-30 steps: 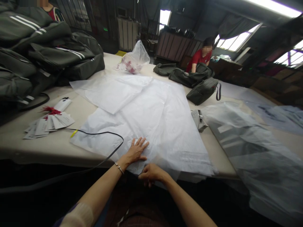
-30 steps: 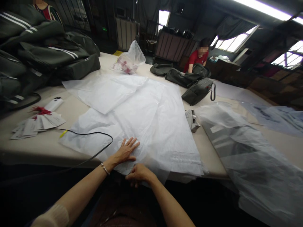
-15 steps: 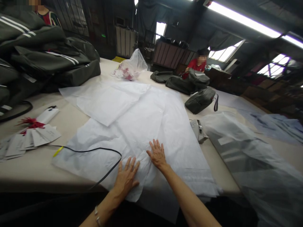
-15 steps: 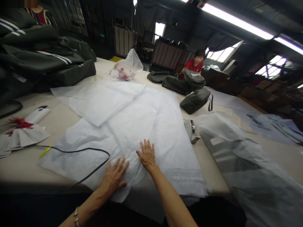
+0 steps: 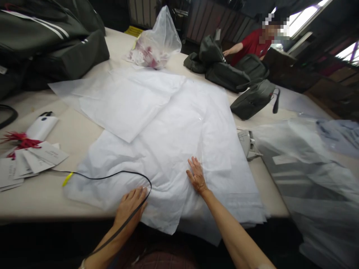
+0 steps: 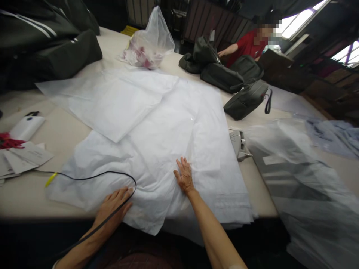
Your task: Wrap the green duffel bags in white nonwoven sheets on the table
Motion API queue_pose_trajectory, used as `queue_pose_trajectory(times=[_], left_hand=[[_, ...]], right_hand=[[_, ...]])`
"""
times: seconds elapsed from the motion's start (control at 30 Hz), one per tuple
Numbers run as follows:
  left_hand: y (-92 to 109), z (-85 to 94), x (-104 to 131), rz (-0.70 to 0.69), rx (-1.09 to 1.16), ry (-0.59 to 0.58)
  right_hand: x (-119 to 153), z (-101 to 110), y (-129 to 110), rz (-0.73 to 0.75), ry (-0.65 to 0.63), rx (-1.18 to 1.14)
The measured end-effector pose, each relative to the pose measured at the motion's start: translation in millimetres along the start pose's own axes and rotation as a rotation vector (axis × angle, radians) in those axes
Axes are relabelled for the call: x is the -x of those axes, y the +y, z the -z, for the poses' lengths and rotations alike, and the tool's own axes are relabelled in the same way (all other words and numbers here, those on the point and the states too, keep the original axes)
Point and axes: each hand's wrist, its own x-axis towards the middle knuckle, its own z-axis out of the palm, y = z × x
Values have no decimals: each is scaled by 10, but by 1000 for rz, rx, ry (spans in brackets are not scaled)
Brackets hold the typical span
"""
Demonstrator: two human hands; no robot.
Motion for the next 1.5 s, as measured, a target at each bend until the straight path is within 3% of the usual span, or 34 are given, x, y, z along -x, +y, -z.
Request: queue_pose_trajectory(times=[0.17,0.27,0.37,0.47,0.6,0.77,0.93,1.0,1.1,1.23,1.3,1.37,1.43,1.5], left_hand=[[-274,265,-68,25,-66,-122],[-296,378,-105,3,-59,-206],[-23,403,-219,-111,65,-186],[466,335,-435,-282,144,-126],[958,159,-677,-354,79,-217],[1060,-58,-610,-251,-13,-274],[1137,-106,-436,-165,-65,-292],[1171,-109,-396,-148,-94,-291],[1170,-132,-358,-130,-118,-296],[1110,-157,-344,-153,-82,-243],[1086,-160,-340,-170,-91,-205],[1066,-179,-325,-180,-113,-173],[1044,-225,-298,-186,-112,-140],[1020,-289,-267,-188,-87,-103]], right_hand=[[-12,43,-28,12,-31,80],[2,8,-53,30,-89,212],[20,-22,-83,25,-109,299],[8,4,-137,10,-99,333],[-124,55,-231,69,-60,344],[-642,78,-58,267,-214,307],[-1447,262,492,44,-287,348],[-1566,307,593,2,-283,350],[-1241,337,466,131,-315,293],[-263,481,202,525,-418,95],[54,700,305,700,-470,15],[112,1078,649,601,-359,-1],[-32,1594,1185,230,-39,11],[-246,2141,1786,-233,389,-21]])
